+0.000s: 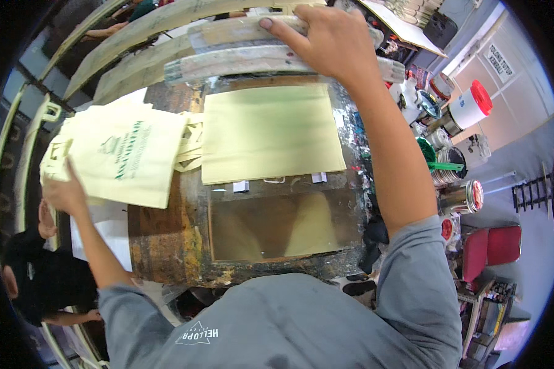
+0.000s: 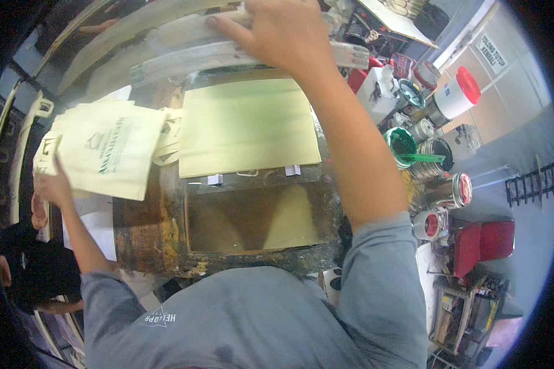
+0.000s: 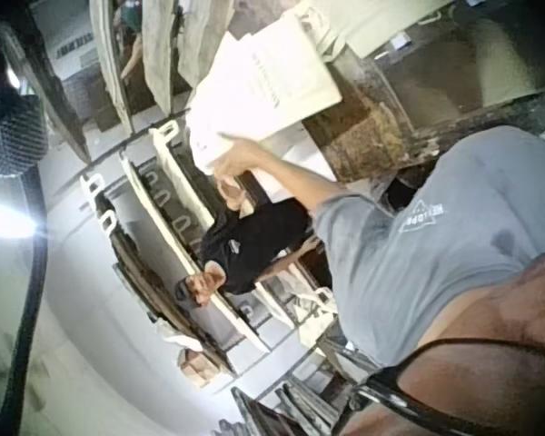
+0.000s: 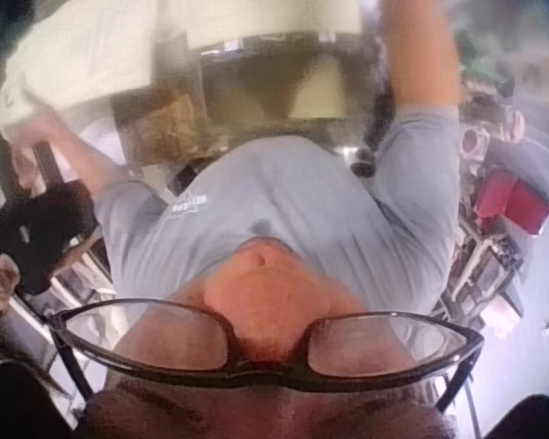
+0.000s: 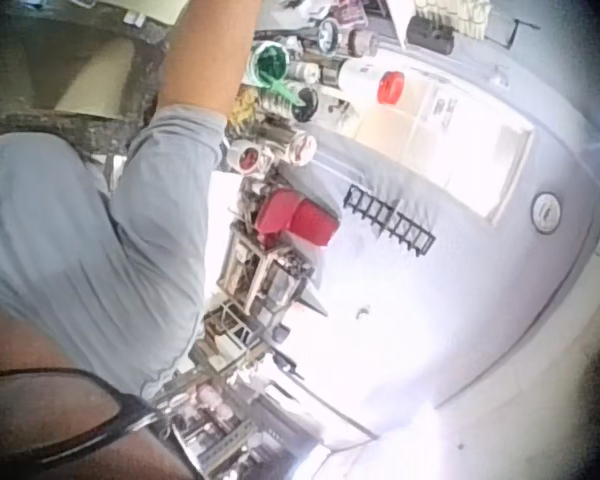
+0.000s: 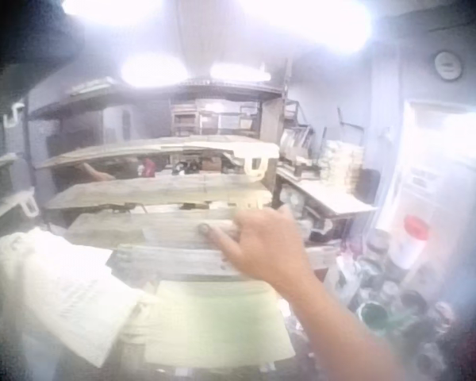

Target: The person performs a series of screen prints onto tote bags by placing a bag on the workstation, lowering the screen, applying ink with a squeegee, and then setting the printed bag aside.

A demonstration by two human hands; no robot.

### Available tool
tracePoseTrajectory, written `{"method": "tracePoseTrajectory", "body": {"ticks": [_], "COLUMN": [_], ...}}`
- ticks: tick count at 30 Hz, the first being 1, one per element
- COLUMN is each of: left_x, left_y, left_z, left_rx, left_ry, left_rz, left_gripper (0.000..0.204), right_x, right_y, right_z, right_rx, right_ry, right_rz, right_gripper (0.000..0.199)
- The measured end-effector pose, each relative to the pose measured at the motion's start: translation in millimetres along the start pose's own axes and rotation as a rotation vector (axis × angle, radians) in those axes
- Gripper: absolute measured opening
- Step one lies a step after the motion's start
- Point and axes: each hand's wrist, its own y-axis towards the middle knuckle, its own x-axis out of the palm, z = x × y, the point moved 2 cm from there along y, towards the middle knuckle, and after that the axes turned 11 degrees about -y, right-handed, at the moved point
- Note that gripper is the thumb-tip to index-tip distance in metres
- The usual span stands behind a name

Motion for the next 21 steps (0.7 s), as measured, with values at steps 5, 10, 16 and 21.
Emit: {"method": "tracePoseTrajectory", "body": {"ticks": [5, 10, 16, 21], "left_x": [3, 2, 22, -2], "left_y": [-252, -360, -388, -349], "left_z": [264, 365, 360, 368], "left_rx": [0.6, 0.863, 0.896, 0.829], "left_ry": [-0.846, -0.749, -0.728, -0.638], "left_rz": [-0.943, -1.116, -1.05, -1.105], "left_gripper": [0.112, 0.114, 0.111, 0.103], "right_x": [-12, -16, -13, -5], "right_y": [22, 15, 8, 8], "right_z": [-2, 1, 1, -2], "right_rx": [0.079, 0.082, 0.092, 0.054], "right_ry": [0.052, 0.082, 0.109, -0.017], "right_rz": [-0.235, -0.305, -0.12, -0.104], "right_gripper": [0.076, 0.076, 0.076, 0.076]}}
